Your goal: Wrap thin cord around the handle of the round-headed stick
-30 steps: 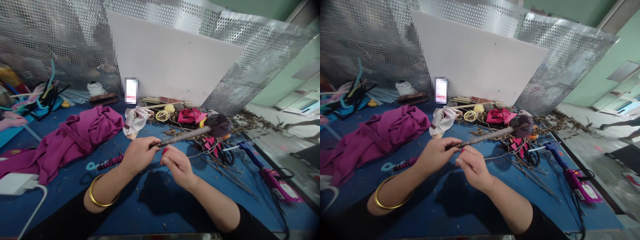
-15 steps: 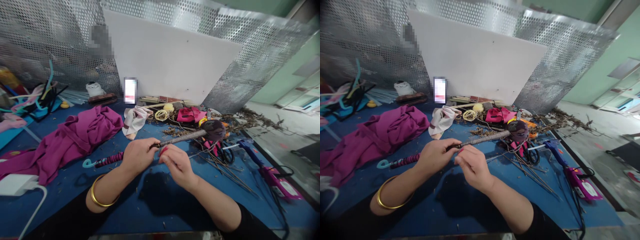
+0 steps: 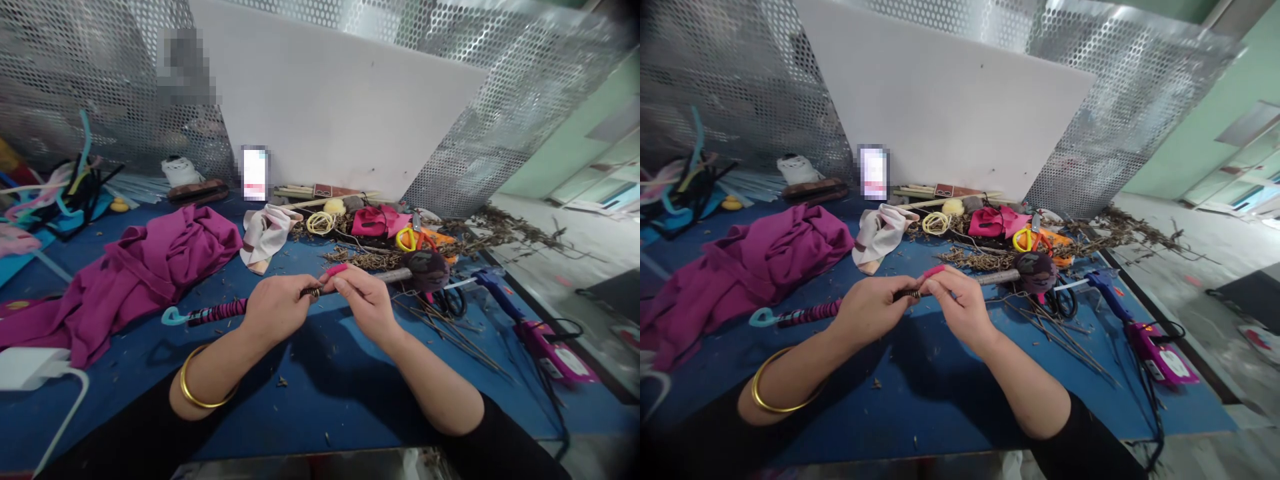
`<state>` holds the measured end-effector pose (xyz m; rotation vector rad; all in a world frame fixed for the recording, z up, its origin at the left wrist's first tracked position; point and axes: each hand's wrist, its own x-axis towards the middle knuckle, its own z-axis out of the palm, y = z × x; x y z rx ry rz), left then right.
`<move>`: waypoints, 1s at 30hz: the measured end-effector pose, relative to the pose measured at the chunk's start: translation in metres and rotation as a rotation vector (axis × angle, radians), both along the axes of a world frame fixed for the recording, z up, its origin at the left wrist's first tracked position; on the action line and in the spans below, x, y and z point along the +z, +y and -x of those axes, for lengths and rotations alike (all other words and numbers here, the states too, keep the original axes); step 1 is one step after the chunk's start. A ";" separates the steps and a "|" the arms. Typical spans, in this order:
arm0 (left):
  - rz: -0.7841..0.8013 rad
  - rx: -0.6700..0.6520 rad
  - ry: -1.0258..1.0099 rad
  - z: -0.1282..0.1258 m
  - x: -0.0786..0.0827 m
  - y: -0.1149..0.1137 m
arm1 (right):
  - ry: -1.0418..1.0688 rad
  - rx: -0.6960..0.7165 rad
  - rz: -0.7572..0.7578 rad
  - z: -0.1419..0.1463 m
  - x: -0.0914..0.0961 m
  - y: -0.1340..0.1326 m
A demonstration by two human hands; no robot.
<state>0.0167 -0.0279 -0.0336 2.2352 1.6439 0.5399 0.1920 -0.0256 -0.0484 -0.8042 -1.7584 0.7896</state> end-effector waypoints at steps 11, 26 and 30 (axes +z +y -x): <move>-0.026 0.010 0.097 -0.002 -0.006 0.001 | -0.049 -0.031 0.023 0.000 -0.005 0.003; -0.049 -0.020 0.080 -0.002 -0.006 -0.001 | -0.073 -0.033 0.086 -0.003 -0.012 0.010; -0.079 -0.067 0.108 -0.001 -0.005 -0.002 | -0.135 -0.032 0.078 -0.004 -0.010 0.011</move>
